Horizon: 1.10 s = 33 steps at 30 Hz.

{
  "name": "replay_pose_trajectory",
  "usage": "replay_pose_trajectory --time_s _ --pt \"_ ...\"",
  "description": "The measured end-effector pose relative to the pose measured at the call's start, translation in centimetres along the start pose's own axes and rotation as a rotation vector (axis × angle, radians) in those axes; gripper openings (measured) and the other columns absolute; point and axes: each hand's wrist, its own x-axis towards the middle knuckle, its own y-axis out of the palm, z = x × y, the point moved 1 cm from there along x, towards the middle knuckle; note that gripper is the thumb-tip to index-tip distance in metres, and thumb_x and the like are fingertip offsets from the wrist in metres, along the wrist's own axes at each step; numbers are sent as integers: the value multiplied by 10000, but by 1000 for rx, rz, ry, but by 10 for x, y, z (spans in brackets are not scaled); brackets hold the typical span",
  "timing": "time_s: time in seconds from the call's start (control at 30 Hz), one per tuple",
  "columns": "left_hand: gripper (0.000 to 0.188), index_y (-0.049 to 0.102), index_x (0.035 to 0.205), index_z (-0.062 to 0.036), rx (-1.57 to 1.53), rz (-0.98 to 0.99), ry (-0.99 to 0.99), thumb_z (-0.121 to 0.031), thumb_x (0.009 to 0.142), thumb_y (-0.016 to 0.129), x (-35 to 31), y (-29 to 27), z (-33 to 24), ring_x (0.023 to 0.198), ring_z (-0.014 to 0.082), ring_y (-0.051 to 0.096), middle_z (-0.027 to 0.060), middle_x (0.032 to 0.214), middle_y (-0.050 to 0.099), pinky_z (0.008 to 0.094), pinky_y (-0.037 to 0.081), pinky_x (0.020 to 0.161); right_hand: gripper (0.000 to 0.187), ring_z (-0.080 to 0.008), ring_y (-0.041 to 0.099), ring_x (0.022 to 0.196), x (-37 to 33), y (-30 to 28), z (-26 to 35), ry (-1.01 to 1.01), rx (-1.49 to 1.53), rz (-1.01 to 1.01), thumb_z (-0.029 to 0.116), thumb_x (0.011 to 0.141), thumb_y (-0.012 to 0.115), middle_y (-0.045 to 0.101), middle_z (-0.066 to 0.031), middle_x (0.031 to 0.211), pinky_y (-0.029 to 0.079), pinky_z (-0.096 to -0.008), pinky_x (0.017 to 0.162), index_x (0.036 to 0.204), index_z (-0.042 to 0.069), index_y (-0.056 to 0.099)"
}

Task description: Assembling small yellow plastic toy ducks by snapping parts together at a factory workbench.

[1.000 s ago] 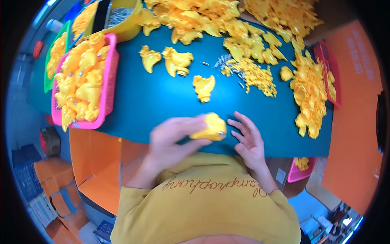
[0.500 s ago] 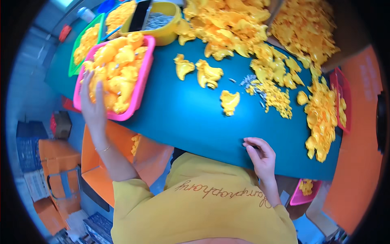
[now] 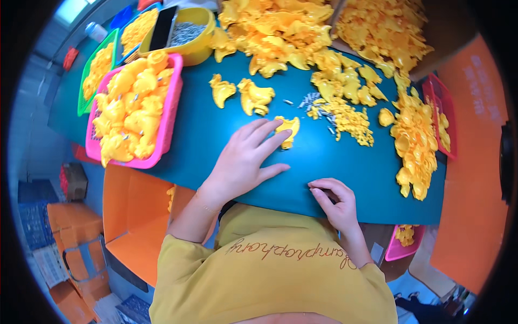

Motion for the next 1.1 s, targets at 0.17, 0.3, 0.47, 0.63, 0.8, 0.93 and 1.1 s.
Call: replay_pose_trajectory --time_s 0.17,0.3,0.47,0.63,0.8,0.93,1.1 --pt "312 720 1157 -118 108 133 22 -184 865 810 -9 39 10 1215 349 624 53 1154 724 471 516 1002 112 -165 704 946 5 -44 15 -97 -260 -89 15 959 726 750 -94 1061 561 -281 825 1061 4 769" --pt "251 727 1108 -131 -43 188 103 -186 875 803 -28 44 -16 1197 331 633 36 1113 726 466 516 989 126 -163 693 887 29 -87 20 -105 -506 -327 92 959 738 748 -83 1012 534 -287 773 1054 13 764" --pt "286 737 1091 -152 -128 185 96 -217 838 854 -42 56 -46 1176 289 646 5 1141 729 433 500 962 148 -217 691 847 61 -116 8 -100 -745 -380 109 946 737 723 -103 995 538 -311 751 1061 19 764" --pt "580 700 1263 -160 -215 124 20 -269 744 934 -40 60 -39 1185 296 626 41 1279 685 422 465 984 121 -266 693 963 64 -107 3 -163 -967 -328 111 909 768 712 -99 1005 556 -373 842 1000 31 777" --pt "925 612 1425 -138 -171 250 -146 -390 622 995 -30 54 -32 1210 278 573 55 1290 678 416 411 1027 157 -213 708 946 48 -94 15 -167 -787 -335 104 907 784 758 -75 1053 548 -343 803 1046 37 752" --pt "884 652 1377 -140 -157 328 -193 -426 614 996 -35 56 -28 1118 234 583 20 1202 702 387 406 977 208 -143 703 862 28 -56 22 -100 -441 -113 86 842 856 767 -37 1007 524 -269 716 1028 57 768" --pt "777 688 1295 -130 -184 248 -161 -470 652 964 -30 59 -29 1021 224 602 30 1101 726 380 407 907 151 -181 716 851 34 -28 -3 -230 -343 -13 46 789 877 796 -49 937 551 -315 770 925 55 811"
